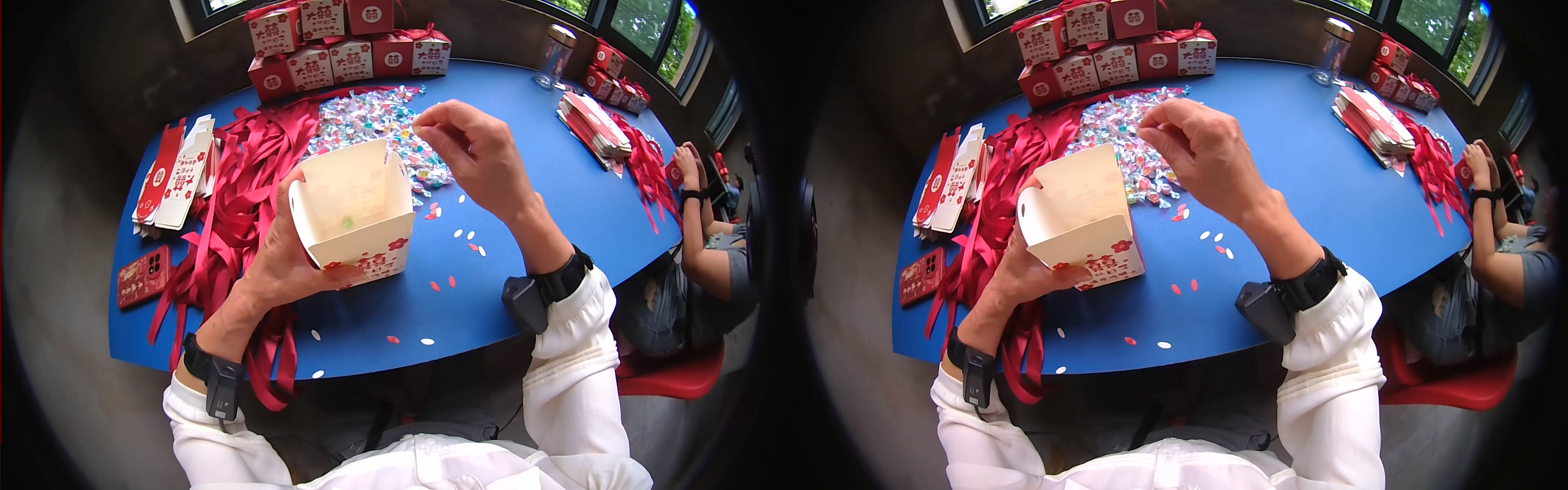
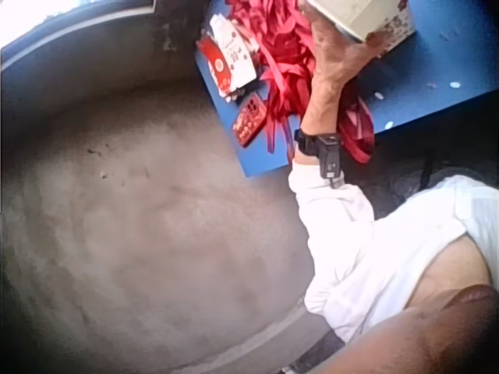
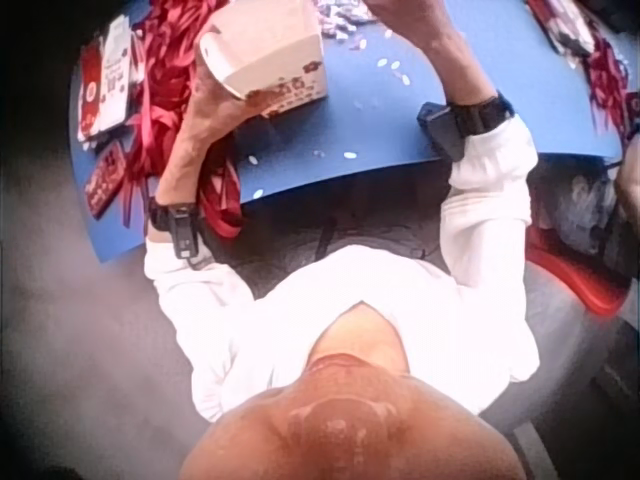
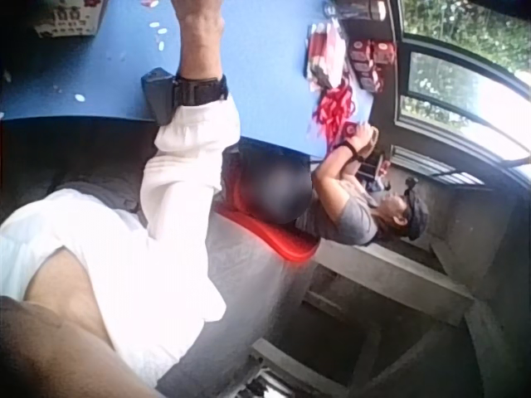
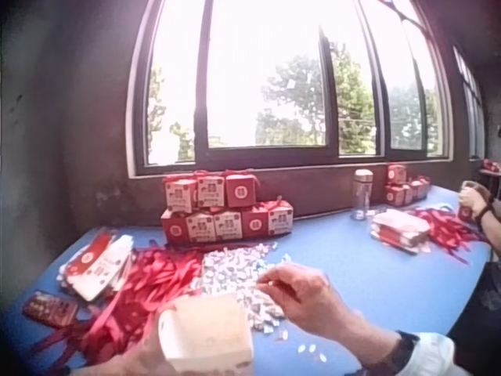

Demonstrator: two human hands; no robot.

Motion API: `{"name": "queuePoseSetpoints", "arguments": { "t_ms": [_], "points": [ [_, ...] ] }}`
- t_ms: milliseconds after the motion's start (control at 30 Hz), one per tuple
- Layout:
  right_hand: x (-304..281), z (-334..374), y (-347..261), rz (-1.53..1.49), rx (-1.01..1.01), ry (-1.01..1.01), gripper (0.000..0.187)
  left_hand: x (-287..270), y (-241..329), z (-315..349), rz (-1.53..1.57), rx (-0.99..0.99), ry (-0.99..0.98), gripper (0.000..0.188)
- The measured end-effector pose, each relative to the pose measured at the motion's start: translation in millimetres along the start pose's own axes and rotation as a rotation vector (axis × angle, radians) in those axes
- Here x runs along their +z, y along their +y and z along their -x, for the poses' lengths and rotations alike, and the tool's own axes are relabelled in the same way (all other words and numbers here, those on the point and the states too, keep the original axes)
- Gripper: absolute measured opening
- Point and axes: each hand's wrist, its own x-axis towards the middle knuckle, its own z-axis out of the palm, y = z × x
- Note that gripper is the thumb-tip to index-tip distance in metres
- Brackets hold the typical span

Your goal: Assembling a red decorative box, filling it with candies, and tying it with a ribbon.

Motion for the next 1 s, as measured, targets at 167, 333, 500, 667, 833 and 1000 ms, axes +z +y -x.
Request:
{"name": "queuePoseSetpoints", "arguments": {
  "t_ms": [167,333,500,667,833,1000],
  "points": [
    [6.7,9.9,29.0,0.578,0.156,-0.386,0.023,-1.1,3.0,-2.4,-0.015,0.012,-0.001,0.121],
    [10.1,9.1,47.7,0.643,0.161,-0.47,0.021,-2.7,-1.3,-3.3,0.007,0.012,0.041,0.117],
    [4.8,-29.4,19.0,0.3,0.123,-0.294,0.016,-9.0,-0.9,-4.9,-0.025,0.03,0.066,0.111],
    [2.9,-43.4,-51.2,-0.083,0.008,-0.256,0.017,-10.5,0.1,-6.3,0.065,-0.006,0.092,0.11],
    [13.4,-36.3,-58.6,0.094,-0.237,-0.331,0.017,-9.3,2.2,-6.7,0.035,-0.023,0.097,0.112],
    [15.9,-29.6,-14.9,-0.207,0.172,-0.174,0.018,-9.6,2.5,-8.5,0.022,0.008,0.085,0.111]
  ]
}}
